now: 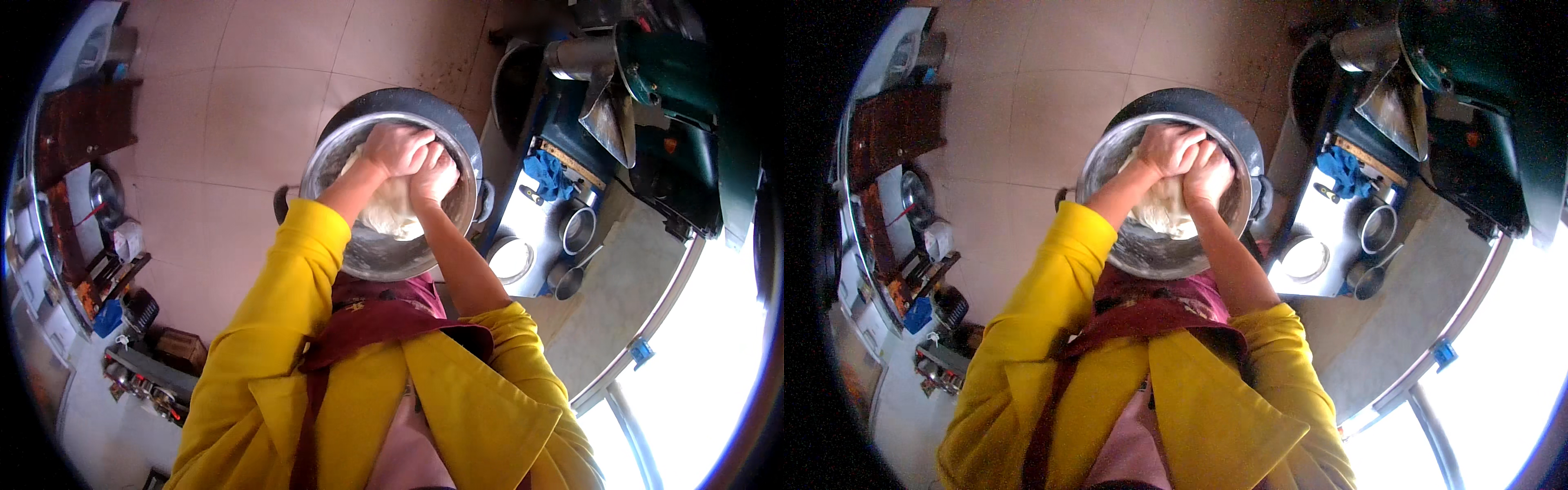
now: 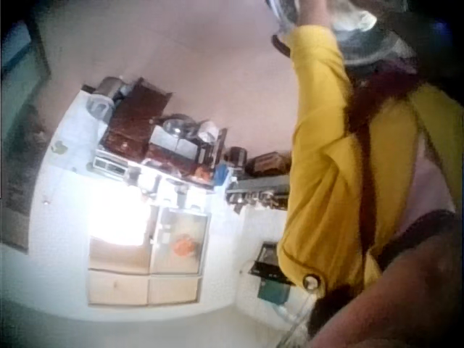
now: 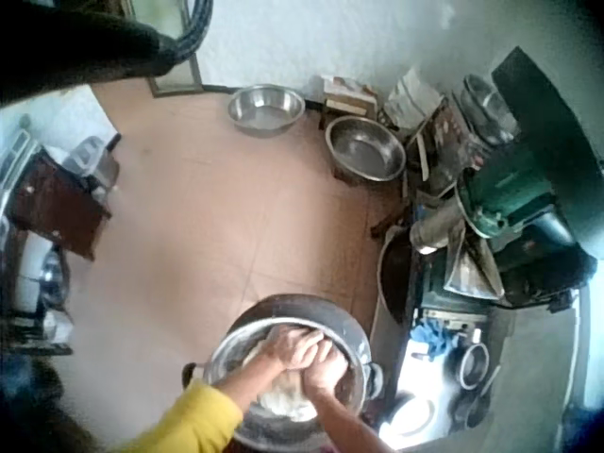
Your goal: The person kneads a ball of dough by hand inside a large metal bowl. They repeatedly press, fold, and turn the dough to develop its texture.
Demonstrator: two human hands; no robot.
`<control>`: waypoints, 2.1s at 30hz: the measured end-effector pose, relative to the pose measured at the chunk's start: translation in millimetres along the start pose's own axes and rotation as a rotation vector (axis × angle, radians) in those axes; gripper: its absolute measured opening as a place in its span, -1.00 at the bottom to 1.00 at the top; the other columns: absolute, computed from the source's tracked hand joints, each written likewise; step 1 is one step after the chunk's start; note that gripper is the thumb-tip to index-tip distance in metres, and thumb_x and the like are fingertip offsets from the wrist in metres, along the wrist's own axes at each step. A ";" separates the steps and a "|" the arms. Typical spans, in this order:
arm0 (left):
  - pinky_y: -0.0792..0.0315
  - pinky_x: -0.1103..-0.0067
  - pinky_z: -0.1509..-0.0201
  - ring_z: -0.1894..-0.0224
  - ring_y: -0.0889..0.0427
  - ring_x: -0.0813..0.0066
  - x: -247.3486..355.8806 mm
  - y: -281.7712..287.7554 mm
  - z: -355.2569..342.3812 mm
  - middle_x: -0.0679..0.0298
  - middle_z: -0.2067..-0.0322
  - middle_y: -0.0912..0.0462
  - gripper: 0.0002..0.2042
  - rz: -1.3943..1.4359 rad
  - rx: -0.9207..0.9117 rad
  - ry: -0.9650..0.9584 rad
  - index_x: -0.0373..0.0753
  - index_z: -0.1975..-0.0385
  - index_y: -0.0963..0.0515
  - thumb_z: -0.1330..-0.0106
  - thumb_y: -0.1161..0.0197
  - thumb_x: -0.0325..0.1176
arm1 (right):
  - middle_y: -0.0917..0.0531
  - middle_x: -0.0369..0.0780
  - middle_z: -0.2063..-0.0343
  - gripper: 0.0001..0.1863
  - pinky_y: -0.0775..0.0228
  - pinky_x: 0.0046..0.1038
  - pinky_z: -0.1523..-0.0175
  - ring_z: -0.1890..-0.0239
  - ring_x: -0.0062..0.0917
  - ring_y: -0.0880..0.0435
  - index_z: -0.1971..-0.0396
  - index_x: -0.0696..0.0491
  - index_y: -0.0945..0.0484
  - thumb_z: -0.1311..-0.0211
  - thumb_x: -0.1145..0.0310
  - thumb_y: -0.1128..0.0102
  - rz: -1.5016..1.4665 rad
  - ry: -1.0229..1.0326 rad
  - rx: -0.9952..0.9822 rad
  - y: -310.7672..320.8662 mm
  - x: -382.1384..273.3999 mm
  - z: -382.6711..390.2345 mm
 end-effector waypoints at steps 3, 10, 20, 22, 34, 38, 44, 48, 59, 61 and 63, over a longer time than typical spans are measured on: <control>-0.51 0.31 0.46 0.54 -0.63 0.13 6.0 -26.6 -0.2 0.21 0.58 -0.63 -0.85 0.013 -0.246 -0.066 -0.16 0.40 -0.61 -0.12 -0.22 -0.26 | -0.67 0.10 0.40 -0.50 -0.48 -0.06 0.23 0.39 0.00 -0.67 0.41 0.17 -0.65 -0.41 0.06 0.12 -0.216 -0.295 0.082 8.8 25.2 25.7; -0.36 0.30 -0.10 0.12 -0.57 0.20 37.4 80.9 52.5 0.23 0.30 -0.65 -0.85 0.003 0.394 0.462 -0.19 0.28 -0.60 -0.13 -0.29 -0.46 | -0.76 -0.07 0.31 -0.55 -0.47 -0.27 0.01 0.22 -0.29 -0.72 0.19 0.13 -0.71 -0.33 0.07 0.00 -0.458 -0.409 -0.379 -21.3 43.9 9.3; -0.42 0.41 0.29 0.39 -0.63 0.39 -5.3 52.0 178.6 0.24 0.42 -0.67 -0.57 0.992 0.496 1.532 -0.28 0.37 -0.63 -0.34 -0.11 0.03 | -0.69 0.00 0.26 -0.64 -0.48 -0.25 -0.09 0.07 -0.31 -0.69 0.10 0.04 -0.62 -0.26 0.13 -0.09 0.107 0.557 -1.009 -26.2 -70.5 21.8; -0.43 0.47 0.24 0.41 -0.58 0.42 -0.8 35.6 168.7 0.21 0.45 -0.63 -0.58 0.679 0.211 1.363 -0.26 0.40 -0.61 -0.38 -0.10 0.03 | -0.67 -0.04 0.30 -0.72 -0.49 -0.23 -0.04 0.15 -0.29 -0.68 0.18 0.10 -0.58 -0.25 0.23 -0.09 -0.004 0.494 -0.922 19.6 -72.5 39.9; -0.43 0.26 0.15 0.27 -0.57 0.07 98.4 49.4 102.0 0.15 0.33 -0.59 -0.83 -0.075 0.459 0.641 -0.22 0.32 -0.54 -0.33 -0.09 -0.26 | -0.55 -0.24 0.45 -0.76 -0.32 -0.25 0.15 0.30 -0.27 -0.52 0.43 -0.04 -0.52 -0.21 0.12 -0.04 -0.089 0.625 -0.102 49.2 -37.4 76.2; -0.43 0.25 0.26 0.34 -0.56 0.03 49.1 46.8 87.9 0.11 0.38 -0.55 -0.75 -0.078 0.398 0.571 -0.22 0.32 -0.54 -0.37 0.02 -0.21 | -0.57 -0.21 0.45 -0.70 -0.36 -0.23 0.16 0.28 -0.24 -0.55 0.51 -0.03 -0.48 -0.30 0.10 0.01 -0.030 0.506 -0.174 11.8 -50.0 43.6; -0.45 0.24 0.39 0.45 -0.57 0.02 -3.5 32.6 67.1 0.14 0.50 -0.53 -0.82 -0.101 0.222 0.563 -0.20 0.49 -0.46 -0.32 -0.01 -0.31 | -0.62 -0.17 0.53 -0.63 -0.45 -0.15 0.28 0.42 -0.15 -0.61 0.55 -0.01 -0.53 -0.35 0.10 0.08 -0.031 0.408 -0.243 -11.0 -50.2 12.2; -0.46 0.23 0.44 0.50 -0.59 0.02 -11.7 29.7 62.8 0.14 0.51 -0.56 -0.85 -0.170 0.176 0.539 -0.21 0.49 -0.47 -0.30 -0.05 -0.35 | -0.67 -0.12 0.53 -0.57 -0.50 -0.15 0.32 0.48 -0.13 -0.65 0.54 0.00 -0.62 -0.40 0.11 0.12 0.008 0.265 -0.233 -10.9 -42.3 7.5; -0.53 0.32 0.04 0.25 -0.70 0.23 -42.9 34.7 44.2 0.10 0.34 -0.71 -0.45 0.094 -0.125 0.951 -0.23 0.24 -0.62 -0.50 0.20 0.11 | -0.72 -0.03 0.16 -0.44 -0.49 -0.26 -0.06 0.11 -0.24 -0.71 0.07 0.10 -0.66 -0.37 -0.09 0.07 -0.226 -0.223 -0.520 -31.7 -23.0 -11.5; -0.52 0.38 0.09 0.29 -0.68 0.35 -32.8 47.9 53.0 0.18 0.40 -0.70 -0.41 0.423 -0.095 0.939 -0.26 0.22 -0.62 -0.49 0.20 0.17 | -0.72 -0.06 0.16 -0.41 -0.45 -0.40 -0.02 0.10 -0.33 -0.70 0.03 0.17 -0.63 -0.25 -0.09 -0.15 -0.556 -0.408 -0.807 -16.9 -18.9 -1.5; -0.52 0.39 0.20 0.33 -0.69 0.31 -11.2 66.0 72.7 0.16 0.45 -0.70 -0.50 0.662 -0.050 1.076 -0.21 0.21 -0.64 -0.46 0.08 0.11 | -0.73 0.00 0.28 -0.48 -0.50 -0.34 0.03 0.21 -0.27 -0.72 0.09 0.16 -0.65 -0.24 -0.02 -0.17 -0.241 -0.139 -0.863 37.1 -50.4 16.1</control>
Point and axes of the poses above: each hand's wrist, its own z-axis away from the middle knuckle, its own y-axis out of the back of the hand, x = y × z, the point moved 8 cm from there along -z, towards the middle knuckle
